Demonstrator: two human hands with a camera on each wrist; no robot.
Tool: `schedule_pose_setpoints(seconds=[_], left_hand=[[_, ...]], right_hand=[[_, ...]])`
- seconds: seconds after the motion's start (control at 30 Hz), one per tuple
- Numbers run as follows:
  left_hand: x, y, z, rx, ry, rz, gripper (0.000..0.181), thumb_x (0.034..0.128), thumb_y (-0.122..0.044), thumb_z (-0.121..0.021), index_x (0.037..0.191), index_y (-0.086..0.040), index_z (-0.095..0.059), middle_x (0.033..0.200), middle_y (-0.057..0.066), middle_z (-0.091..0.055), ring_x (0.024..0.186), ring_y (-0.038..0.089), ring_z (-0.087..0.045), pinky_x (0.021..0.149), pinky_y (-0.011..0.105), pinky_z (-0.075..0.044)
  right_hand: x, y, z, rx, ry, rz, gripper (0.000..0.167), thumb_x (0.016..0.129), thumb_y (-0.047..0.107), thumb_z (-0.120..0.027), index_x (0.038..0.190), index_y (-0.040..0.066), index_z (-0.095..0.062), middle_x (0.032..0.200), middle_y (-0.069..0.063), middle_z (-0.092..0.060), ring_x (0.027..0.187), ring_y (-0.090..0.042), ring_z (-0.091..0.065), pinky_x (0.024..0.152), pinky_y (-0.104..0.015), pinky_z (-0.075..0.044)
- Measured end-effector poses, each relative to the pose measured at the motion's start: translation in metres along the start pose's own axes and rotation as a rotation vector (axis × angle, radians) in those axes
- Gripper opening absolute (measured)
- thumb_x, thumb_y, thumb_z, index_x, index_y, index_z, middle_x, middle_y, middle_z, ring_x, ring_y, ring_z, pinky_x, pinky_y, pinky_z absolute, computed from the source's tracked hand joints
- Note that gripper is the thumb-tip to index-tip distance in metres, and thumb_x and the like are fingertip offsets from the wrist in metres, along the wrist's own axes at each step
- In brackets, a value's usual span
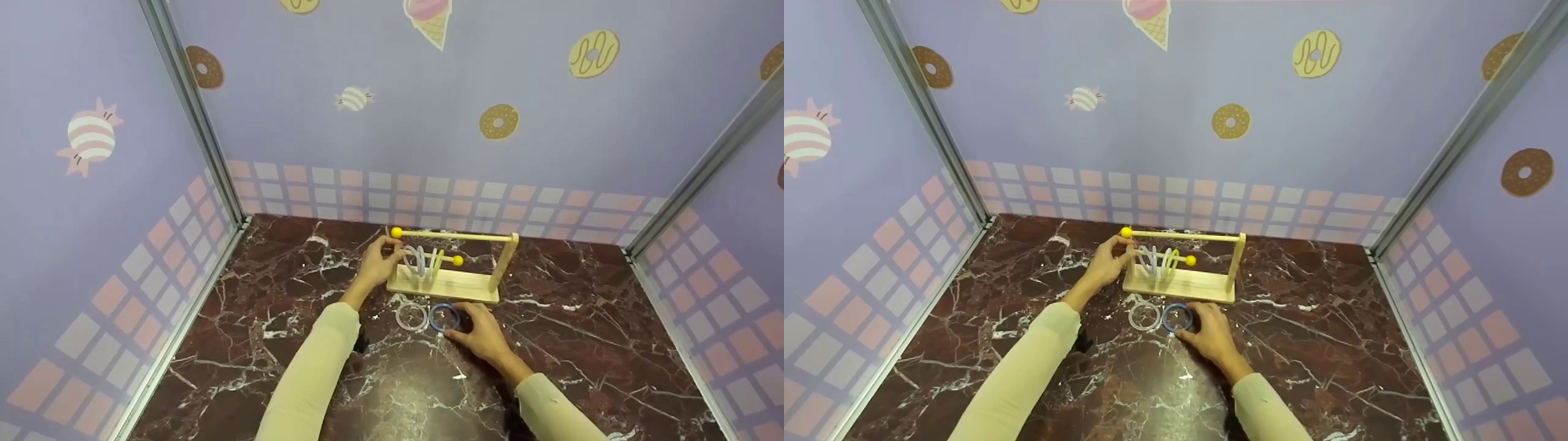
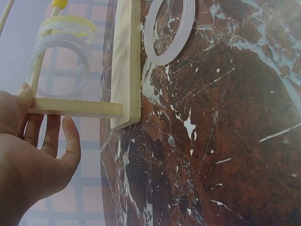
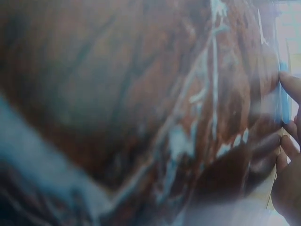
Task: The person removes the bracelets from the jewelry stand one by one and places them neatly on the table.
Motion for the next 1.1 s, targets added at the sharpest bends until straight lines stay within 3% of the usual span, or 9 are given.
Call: schedule_pose_setpoints(seconds=[0.33, 0.7, 1.1], left_hand=[[-0.0002, 0.0009, -0.0003, -0.047, 0.008, -0.022, 0.021, 0.0987, -0.008, -0.074, 0.118, -0.001, -0.07, 0.119, 0.015, -0.074, 0.113, 0.029, -0.069, 0.098, 0.038, -0.056], [-0.0016, -0.0007, -0.0003, 0.004, -0.008, -0.029, 0.022, 0.0976, -0.01, -0.077, 0.118, -0.002, -0.071, 0.119, 0.014, -0.075, 0.112, 0.03, -0.069, 0.1, 0.042, -0.054], [0.0012, 0.0004, -0.0018, -0.013, 0.007, 0.0, 0.022, 0.0989, -0.012, -0.075, 0.119, -0.003, -0.071, 0.12, 0.013, -0.074, 0.113, 0.028, -0.068, 0.1, 0.04, -0.054]], right_hand=[[-0.0019, 0.0004, -0.0019, 0.01, 0.012, -0.019, 0.062, 0.081, 0.032, -0.095, 0.132, 0.008, -0.07, 0.126, -0.01, -0.069, 0.121, -0.033, -0.06, 0.105, -0.054, -0.047], [-0.0041, -0.0006, -0.0032, 0.038, 0.005, -0.037, 0.063, 0.08, 0.032, -0.095, 0.133, 0.01, -0.069, 0.127, -0.01, -0.069, 0.122, -0.031, -0.06, 0.106, -0.053, -0.047], [-0.0029, -0.0012, -0.0013, 0.042, 0.002, -0.024, 0.064, 0.081, 0.032, -0.094, 0.135, 0.007, -0.068, 0.128, -0.011, -0.068, 0.123, -0.033, -0.059, 0.106, -0.055, -0.046]])
Point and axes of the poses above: each hand's wrist, its own x-axis towards the middle knuckle, its own z-axis out of the back of the hand, y = z × x, the point moved 3 cm from there along x, towards the middle knuckle
